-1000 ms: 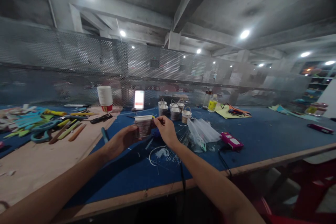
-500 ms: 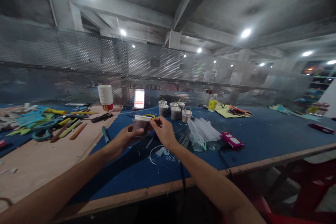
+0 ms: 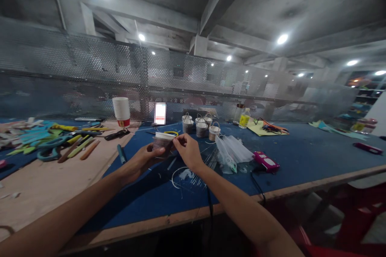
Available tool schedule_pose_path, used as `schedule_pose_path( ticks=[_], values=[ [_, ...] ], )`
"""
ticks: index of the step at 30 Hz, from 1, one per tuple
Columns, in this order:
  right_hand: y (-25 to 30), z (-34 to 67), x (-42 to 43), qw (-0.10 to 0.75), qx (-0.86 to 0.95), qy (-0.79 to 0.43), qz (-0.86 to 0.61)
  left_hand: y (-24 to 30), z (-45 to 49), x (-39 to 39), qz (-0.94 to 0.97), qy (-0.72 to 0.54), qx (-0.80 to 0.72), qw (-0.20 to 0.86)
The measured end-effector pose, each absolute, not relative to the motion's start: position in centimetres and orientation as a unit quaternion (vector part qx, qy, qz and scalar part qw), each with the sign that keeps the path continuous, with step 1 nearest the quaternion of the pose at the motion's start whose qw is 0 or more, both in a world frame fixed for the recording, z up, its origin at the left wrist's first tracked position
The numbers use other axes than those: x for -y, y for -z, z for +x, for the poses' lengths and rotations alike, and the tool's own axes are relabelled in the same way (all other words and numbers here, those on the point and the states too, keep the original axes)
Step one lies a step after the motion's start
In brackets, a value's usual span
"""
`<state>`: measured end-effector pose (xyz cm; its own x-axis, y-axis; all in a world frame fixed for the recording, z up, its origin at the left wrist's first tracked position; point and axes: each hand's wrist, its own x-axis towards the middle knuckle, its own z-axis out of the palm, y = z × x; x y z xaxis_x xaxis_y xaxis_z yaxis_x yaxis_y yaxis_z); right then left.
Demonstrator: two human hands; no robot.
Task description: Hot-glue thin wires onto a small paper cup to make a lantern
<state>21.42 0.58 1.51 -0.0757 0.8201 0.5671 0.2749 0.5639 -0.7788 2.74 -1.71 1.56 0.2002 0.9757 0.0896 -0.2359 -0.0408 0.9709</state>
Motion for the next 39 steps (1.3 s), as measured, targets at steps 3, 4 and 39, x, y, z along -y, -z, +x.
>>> schedule_pose_path(
  ticks=[3, 4, 39],
  values=[
    [-1.6, 21.4, -0.5, 0.557, 0.690, -0.247, -0.390, -1.7, 2.7, 1.8, 0.505, -0.516, -0.365, 0.587],
    [-1.6, 21.4, -0.5, 0.560, 0.690, -0.249, -0.386, -1.7, 2.7, 1.8, 0.504, -0.517, -0.365, 0.587],
    [-1.3, 21.4, 0.0, 0.467, 0.791, -0.262, -0.297, -1.9, 1.3, 1.4, 0.481, -0.511, -0.289, 0.651]
  ],
)
